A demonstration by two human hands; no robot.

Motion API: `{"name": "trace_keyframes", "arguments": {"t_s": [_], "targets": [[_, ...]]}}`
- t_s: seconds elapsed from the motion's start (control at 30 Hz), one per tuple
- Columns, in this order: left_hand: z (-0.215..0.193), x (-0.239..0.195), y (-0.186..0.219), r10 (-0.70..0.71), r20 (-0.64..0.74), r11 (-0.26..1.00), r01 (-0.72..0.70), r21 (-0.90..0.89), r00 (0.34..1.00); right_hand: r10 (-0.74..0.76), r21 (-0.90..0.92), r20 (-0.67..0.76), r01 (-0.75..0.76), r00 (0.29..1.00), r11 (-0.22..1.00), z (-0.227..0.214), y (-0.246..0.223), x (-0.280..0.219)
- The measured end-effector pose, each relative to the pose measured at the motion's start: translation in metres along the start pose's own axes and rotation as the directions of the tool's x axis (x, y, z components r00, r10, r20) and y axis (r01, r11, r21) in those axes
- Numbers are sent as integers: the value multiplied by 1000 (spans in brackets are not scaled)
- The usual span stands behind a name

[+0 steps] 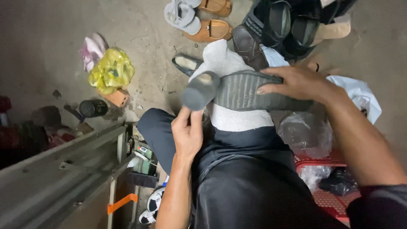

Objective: The person hammers the sole of a black shoe placed on a white cloth, then uses a yellow brush to clean the shoe's surface. The person briefly picks up a phone from the floor before resuming the brushing of the shoe.

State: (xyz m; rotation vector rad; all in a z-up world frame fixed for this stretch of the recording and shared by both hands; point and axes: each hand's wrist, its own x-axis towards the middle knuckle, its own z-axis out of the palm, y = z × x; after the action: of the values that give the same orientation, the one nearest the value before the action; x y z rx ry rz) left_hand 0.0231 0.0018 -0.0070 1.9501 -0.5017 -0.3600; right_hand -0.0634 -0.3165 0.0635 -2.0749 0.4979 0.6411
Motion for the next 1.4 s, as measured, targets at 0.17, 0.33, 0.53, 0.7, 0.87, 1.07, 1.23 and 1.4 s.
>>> {"name": "trace_keyframes", "arguments": {"t_s": [0.17, 0.33, 0.53, 0.7, 0.87, 1.07, 1.23, 1.4], "targets": [[7, 18, 58, 72, 136, 972, -100, 211, 988, -17, -269, -81, -5, 997, 963, -5, -2, 18], [12, 7, 2, 11, 98, 990, -25, 142, 995, -268, -110, -440, 245, 857, 963, 46, 81, 14], [15, -4, -34, -17, 65, 999, 16, 29, 998, 131, 421, -558, 144, 820, 895, 181, 176, -11], [30, -7, -44, 6, 98, 999, -9, 31, 995, 617, 826, -160, -237, 771, 511, 142, 62, 3], [18, -9, -14, -104, 98, 994, 100, 49, 990, 535, 854, -520, 407, 666, 323, 85, -27, 32], [-5, -38, -18, 39, -134, 999, -40, -3, 990, -92, 650, -686, 664, 722, 369, 93, 36, 96], [3, -8, 38, 73, 63, 990, -80, 115, 995, -245, 689, -523, 574, 817, 442, 84, 30, 96], [8, -25, -51, 141, -168, 990, -137, 36, 976, -167, 698, -411, 428, 896, 575, 54, -14, 50]]}}
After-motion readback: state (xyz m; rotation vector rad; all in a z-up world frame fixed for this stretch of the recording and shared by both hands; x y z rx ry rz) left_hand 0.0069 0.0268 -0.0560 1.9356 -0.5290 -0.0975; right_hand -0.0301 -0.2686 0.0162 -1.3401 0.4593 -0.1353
